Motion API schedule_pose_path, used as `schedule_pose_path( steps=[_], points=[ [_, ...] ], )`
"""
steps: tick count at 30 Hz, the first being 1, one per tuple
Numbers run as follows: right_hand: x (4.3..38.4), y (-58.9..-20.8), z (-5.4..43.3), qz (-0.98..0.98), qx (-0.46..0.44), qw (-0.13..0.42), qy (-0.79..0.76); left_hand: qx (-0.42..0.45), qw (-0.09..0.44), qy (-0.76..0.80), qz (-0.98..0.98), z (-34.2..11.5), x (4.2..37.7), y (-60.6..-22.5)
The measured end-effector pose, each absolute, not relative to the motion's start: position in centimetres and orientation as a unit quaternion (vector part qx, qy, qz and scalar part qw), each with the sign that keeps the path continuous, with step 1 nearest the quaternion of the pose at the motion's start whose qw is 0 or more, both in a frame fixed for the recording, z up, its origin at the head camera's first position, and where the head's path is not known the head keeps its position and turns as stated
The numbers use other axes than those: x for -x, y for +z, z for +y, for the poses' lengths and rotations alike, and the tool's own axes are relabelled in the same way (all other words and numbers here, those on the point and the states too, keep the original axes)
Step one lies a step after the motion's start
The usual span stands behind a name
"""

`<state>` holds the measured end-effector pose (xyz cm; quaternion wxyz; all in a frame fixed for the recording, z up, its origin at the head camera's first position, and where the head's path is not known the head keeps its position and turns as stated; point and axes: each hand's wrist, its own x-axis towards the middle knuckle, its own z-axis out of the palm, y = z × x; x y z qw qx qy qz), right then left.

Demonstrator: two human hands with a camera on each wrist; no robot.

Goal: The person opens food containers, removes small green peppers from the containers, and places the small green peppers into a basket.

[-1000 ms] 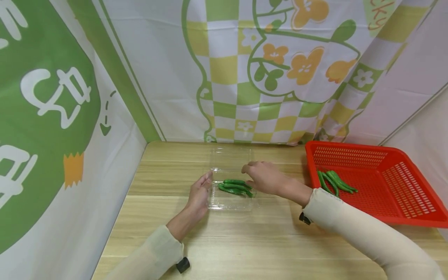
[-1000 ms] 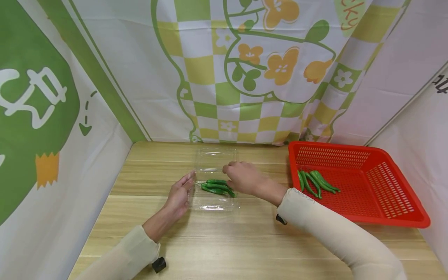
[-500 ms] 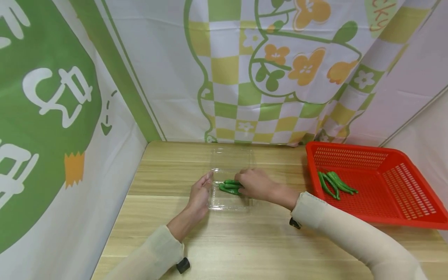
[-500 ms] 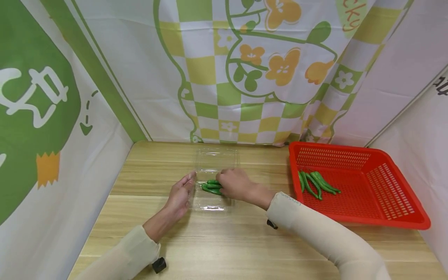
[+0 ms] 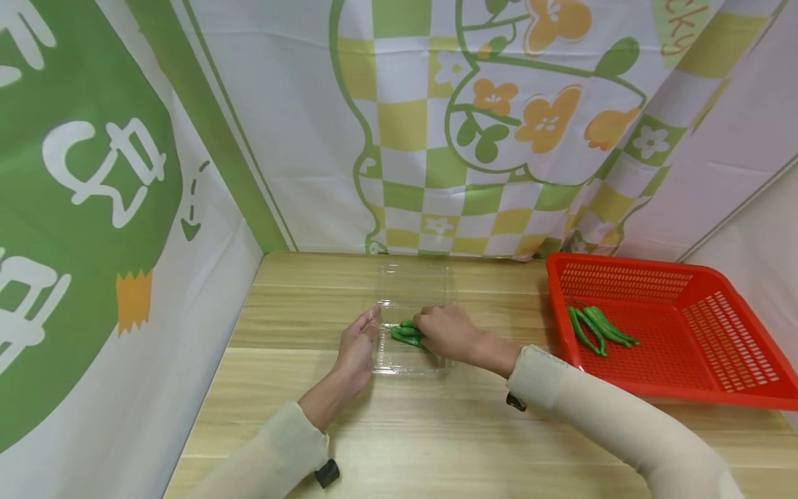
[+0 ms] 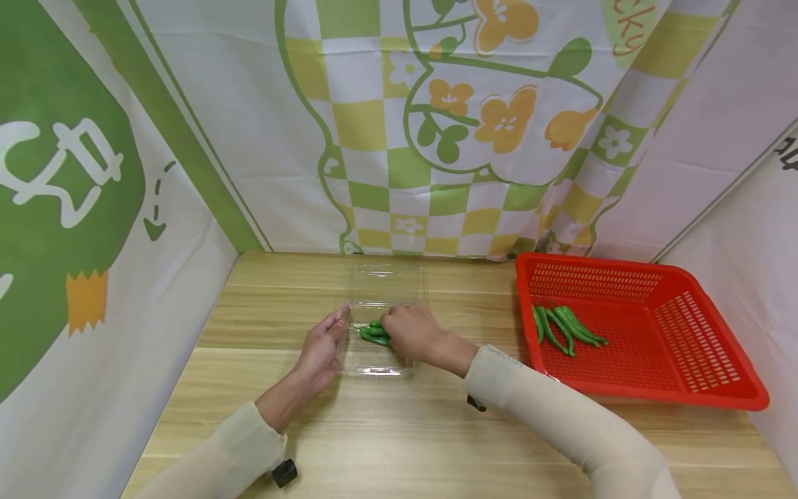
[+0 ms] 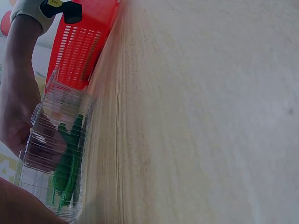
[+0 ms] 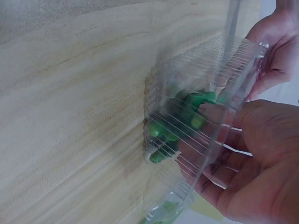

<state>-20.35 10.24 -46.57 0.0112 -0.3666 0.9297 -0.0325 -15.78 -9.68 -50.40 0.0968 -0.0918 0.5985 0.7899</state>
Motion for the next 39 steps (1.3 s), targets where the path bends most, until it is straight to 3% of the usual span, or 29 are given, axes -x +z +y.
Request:
schedule_pose_path(
  steps=[39],
  points=[
    [20.0, -48.1, 9.6, 0.92, 0.388, -0.022, -0.049, 0.083, 0.101, 0.791, 0.598, -9.8, 15.7, -50.3]
  ],
)
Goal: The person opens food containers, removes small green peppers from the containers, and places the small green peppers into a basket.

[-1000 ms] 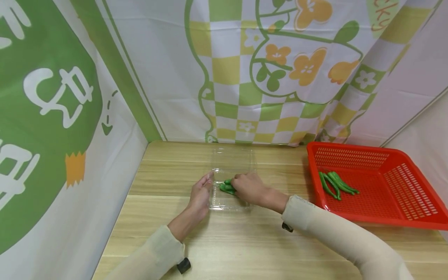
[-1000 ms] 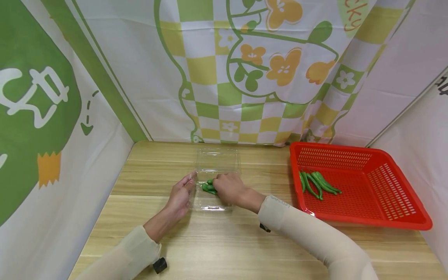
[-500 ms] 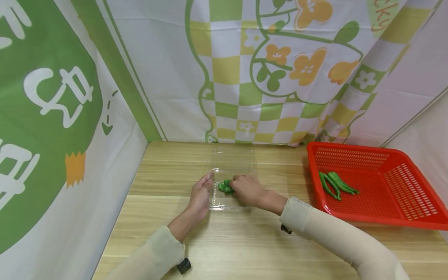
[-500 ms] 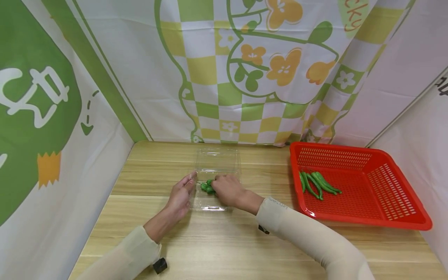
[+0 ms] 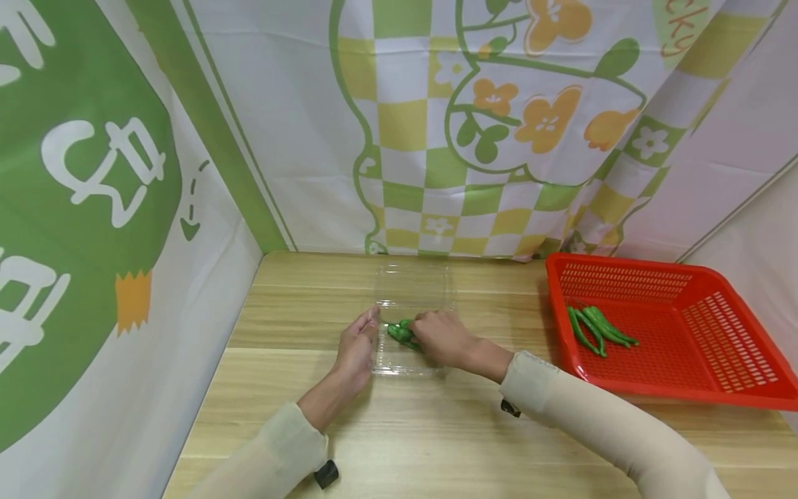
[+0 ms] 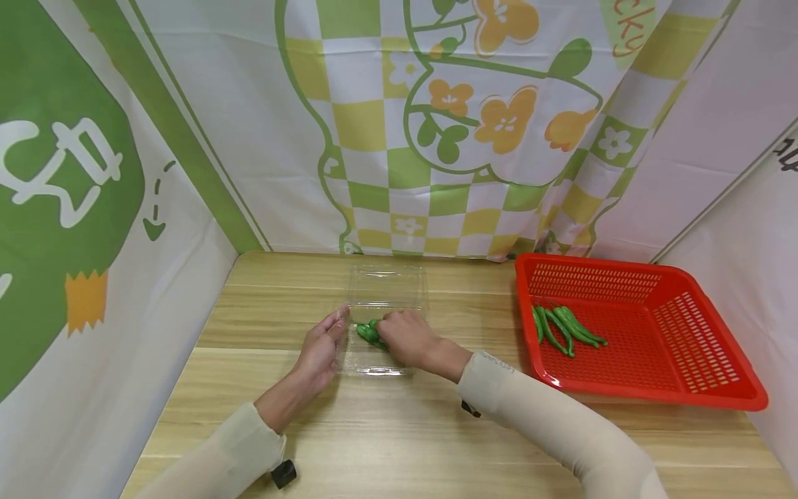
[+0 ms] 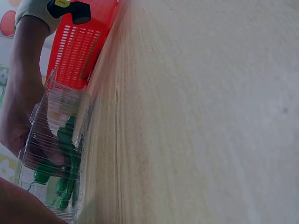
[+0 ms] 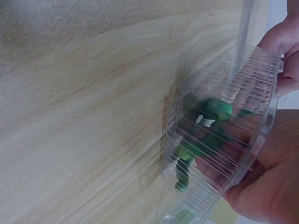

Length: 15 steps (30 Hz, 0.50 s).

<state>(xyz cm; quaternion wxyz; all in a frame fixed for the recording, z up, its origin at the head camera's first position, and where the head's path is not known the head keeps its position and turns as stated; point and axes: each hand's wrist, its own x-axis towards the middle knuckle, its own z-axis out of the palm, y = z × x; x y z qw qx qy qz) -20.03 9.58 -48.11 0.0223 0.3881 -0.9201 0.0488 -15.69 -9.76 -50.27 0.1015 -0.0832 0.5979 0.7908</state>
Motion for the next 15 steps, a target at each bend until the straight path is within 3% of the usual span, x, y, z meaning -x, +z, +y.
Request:
schedule_pose_path(
  steps=[15],
  points=[
    [20.0, -47.1, 9.7, -0.915, -0.396, 0.033, 0.069, 0.092, 0.092, 0.792, 0.597, -9.6, 15.9, -50.5]
  ],
)
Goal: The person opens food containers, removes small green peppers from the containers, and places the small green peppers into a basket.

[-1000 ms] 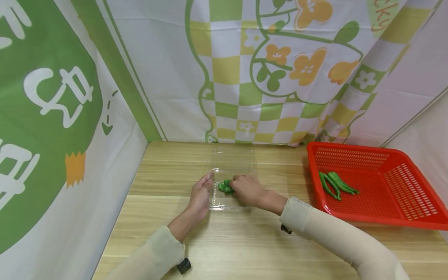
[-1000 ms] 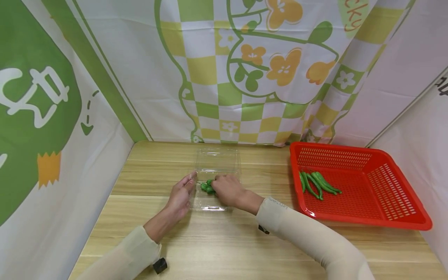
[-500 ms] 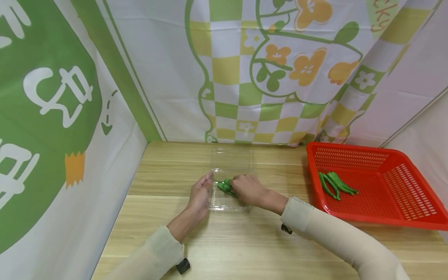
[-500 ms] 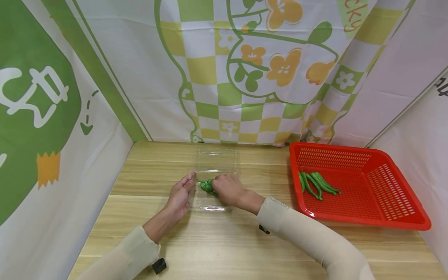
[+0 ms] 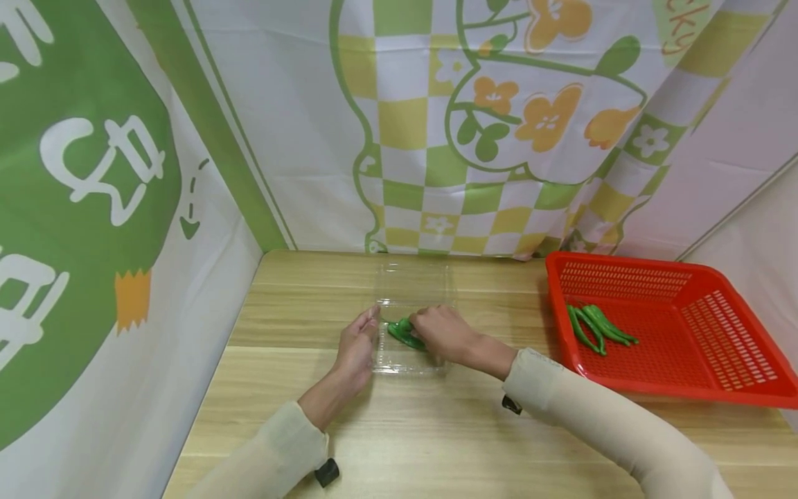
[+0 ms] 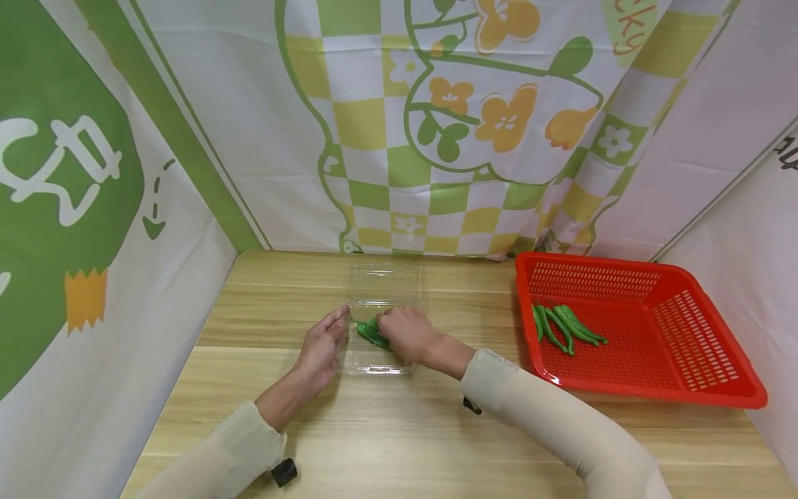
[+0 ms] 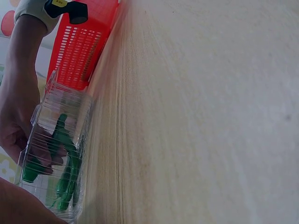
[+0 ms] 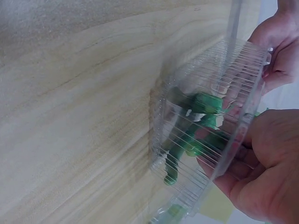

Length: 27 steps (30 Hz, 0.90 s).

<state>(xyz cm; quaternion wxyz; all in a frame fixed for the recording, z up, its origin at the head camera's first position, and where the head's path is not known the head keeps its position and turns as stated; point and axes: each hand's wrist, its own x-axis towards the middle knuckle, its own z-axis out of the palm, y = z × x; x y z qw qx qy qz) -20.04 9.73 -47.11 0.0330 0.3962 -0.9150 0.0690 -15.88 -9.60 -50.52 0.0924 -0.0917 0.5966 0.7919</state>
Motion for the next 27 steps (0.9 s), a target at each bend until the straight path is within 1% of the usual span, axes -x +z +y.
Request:
schedule_pose_path(
  steps=[19, 27],
  points=[
    [20.0, -44.9, 10.9, -0.911, -0.395, 0.024, 0.112, 0.101, 0.089, 0.796, 0.59, -9.4, 15.9, -50.3],
    [20.3, -44.3, 11.8, -0.914, -0.391, 0.038, 0.102, 0.104, 0.089, 0.796, 0.589, -9.4, 15.8, -50.3]
  ],
)
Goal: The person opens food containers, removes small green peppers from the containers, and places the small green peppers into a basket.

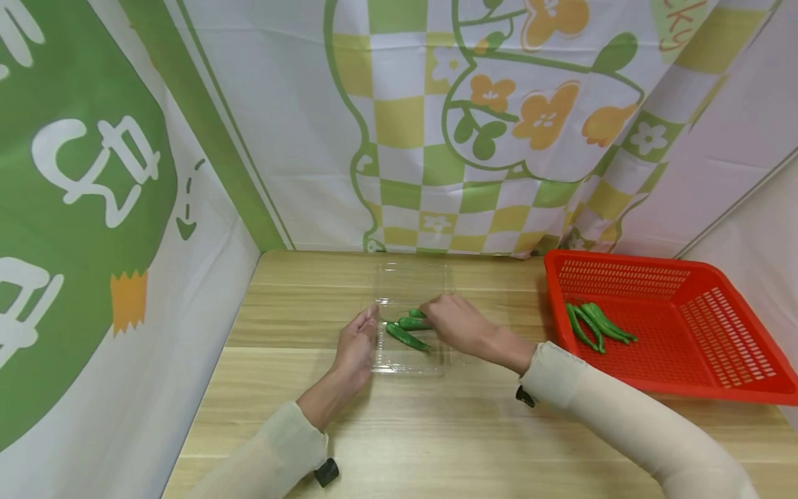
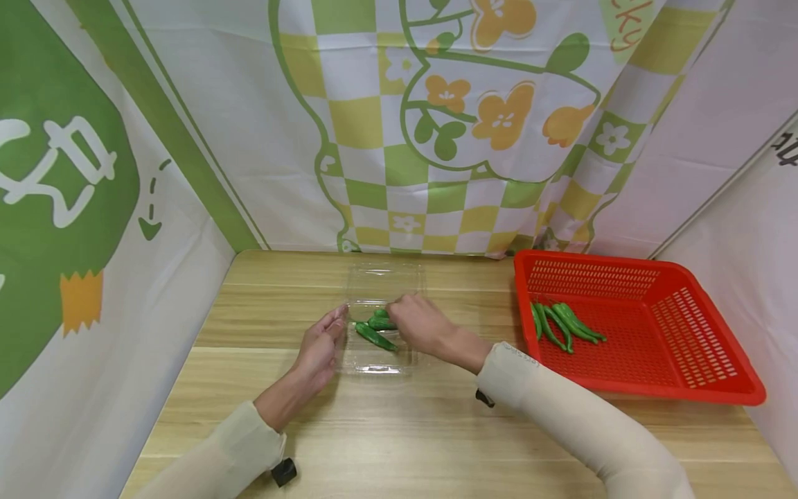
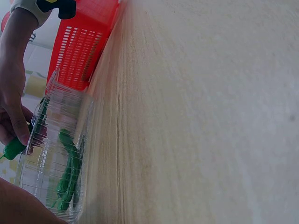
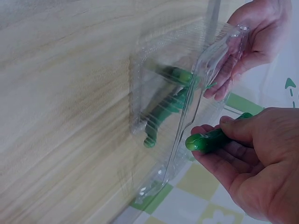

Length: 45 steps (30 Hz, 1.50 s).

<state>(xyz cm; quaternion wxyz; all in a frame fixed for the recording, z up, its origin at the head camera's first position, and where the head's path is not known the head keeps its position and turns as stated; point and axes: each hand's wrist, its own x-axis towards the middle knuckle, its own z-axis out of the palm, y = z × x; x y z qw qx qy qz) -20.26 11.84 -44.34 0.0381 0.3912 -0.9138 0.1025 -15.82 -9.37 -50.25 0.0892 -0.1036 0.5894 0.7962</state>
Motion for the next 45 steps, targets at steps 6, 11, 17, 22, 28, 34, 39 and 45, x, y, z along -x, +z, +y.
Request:
schedule_pose_path(
  steps=[6, 11, 17, 22, 28, 34, 39, 45],
  points=[
    [20.4, -43.7, 12.5, -0.911, -0.399, 0.045, 0.096, 0.1, 0.087, 0.8, 0.586, -9.4, 16.0, -50.4],
    [20.3, -42.9, 13.0, -0.914, -0.394, 0.045, 0.091, 0.098, 0.087, 0.799, 0.587, -9.4, 16.0, -50.4],
    [20.3, -41.9, 14.0, -0.915, -0.388, 0.037, 0.107, 0.097, 0.092, 0.797, 0.59, -9.4, 15.9, -50.3],
    [20.5, -41.2, 15.1, -0.92, -0.373, 0.028, 0.115, 0.099, 0.091, 0.793, 0.594, -9.4, 15.9, -50.3],
    [20.8, -40.3, 16.7, -0.927, -0.355, 0.016, 0.121, 0.102, 0.09, 0.794, 0.592, -9.3, 15.9, -50.2],
    [21.0, -39.5, 18.3, -0.93, -0.344, 0.022, 0.127, 0.105, 0.093, 0.796, 0.589, -9.3, 15.8, -50.2],
    [21.3, -38.9, 19.8, -0.931, -0.339, 0.048, 0.125, 0.111, 0.092, 0.797, 0.586, -9.3, 15.9, -50.3],
    [21.8, -38.1, 22.0, -0.93, -0.335, 0.097, 0.112, 0.107, 0.089, 0.797, 0.588, -9.3, 15.9, -50.2]
  ],
)
